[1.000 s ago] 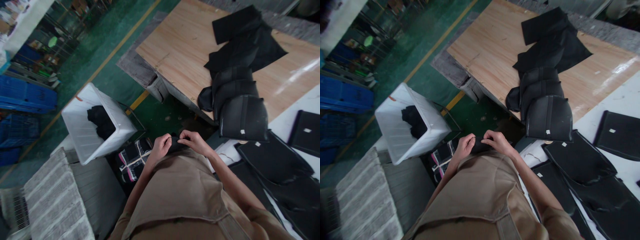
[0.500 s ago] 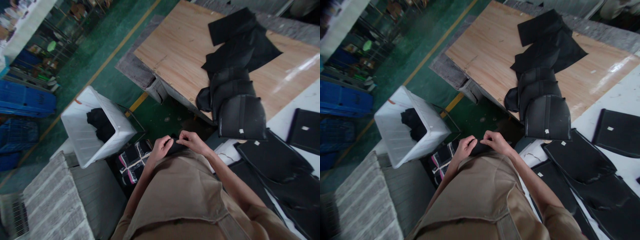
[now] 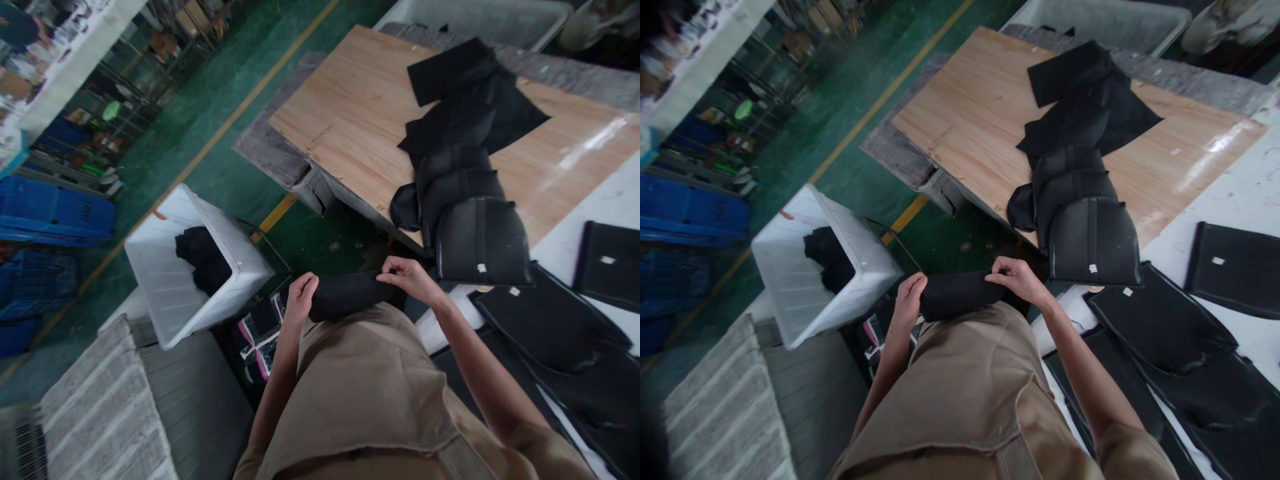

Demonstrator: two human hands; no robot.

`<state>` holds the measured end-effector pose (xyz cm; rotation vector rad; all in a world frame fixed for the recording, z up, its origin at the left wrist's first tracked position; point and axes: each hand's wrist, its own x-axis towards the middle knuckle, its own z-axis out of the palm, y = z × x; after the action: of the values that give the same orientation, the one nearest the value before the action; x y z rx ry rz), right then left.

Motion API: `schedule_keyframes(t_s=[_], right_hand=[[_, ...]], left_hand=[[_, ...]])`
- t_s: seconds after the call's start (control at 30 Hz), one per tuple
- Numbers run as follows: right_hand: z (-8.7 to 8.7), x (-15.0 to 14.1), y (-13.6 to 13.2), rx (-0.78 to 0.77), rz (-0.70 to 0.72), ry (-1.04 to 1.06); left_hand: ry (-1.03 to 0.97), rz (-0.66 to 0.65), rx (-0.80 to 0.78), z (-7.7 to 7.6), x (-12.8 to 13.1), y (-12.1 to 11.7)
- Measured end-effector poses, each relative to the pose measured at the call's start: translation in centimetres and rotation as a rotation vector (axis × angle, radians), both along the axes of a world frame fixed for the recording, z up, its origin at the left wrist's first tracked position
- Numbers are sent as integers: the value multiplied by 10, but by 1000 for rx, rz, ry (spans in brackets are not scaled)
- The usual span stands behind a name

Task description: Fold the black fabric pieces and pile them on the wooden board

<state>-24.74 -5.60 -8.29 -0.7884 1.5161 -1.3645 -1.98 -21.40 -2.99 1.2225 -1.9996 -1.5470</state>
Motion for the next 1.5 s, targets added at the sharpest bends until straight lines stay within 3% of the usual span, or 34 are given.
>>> schedule_keyframes(t_s=[0.1, 0.37, 0.57, 0.67, 0.77, 0.87, 1.0, 1.1, 1.23, 1.37, 1.5], right_hand=[[-1, 7, -1, -28, -198, -175], [-3, 32, -11, 80, -468, -453], [1, 33, -21, 126, -539, -503], [3, 22, -22, 123, -531, -484], [10, 8, -24, 91, -490, -377], [25, 4, -30, 40, -382, -53], [49, 24, -42, -59, -139, 388], [62, 28, -43, -122, -113, 515], [61, -4, -32, -70, -401, 445], [45, -31, -27, -14, -535, 30], [27, -29, -34, -18, -636, -338]], left_hand=[[32, 58, 29, -1, 0, 1], [101, 169, 74, -3, 0, 6], [17, 252, -28, -8, -6, 17], [-18, 142, -76, -6, -3, 9], [-68, -46, -98, 0, -1, -7], [-157, -288, -238, 9, -12, -18], [-168, -538, -435, 11, -48, -10], [-101, -580, -359, 4, -66, -7], [-98, -571, -267, -1, -54, -18], [-23, -415, -10, -2, -29, -24], [225, -166, 319, -14, -18, -6]])
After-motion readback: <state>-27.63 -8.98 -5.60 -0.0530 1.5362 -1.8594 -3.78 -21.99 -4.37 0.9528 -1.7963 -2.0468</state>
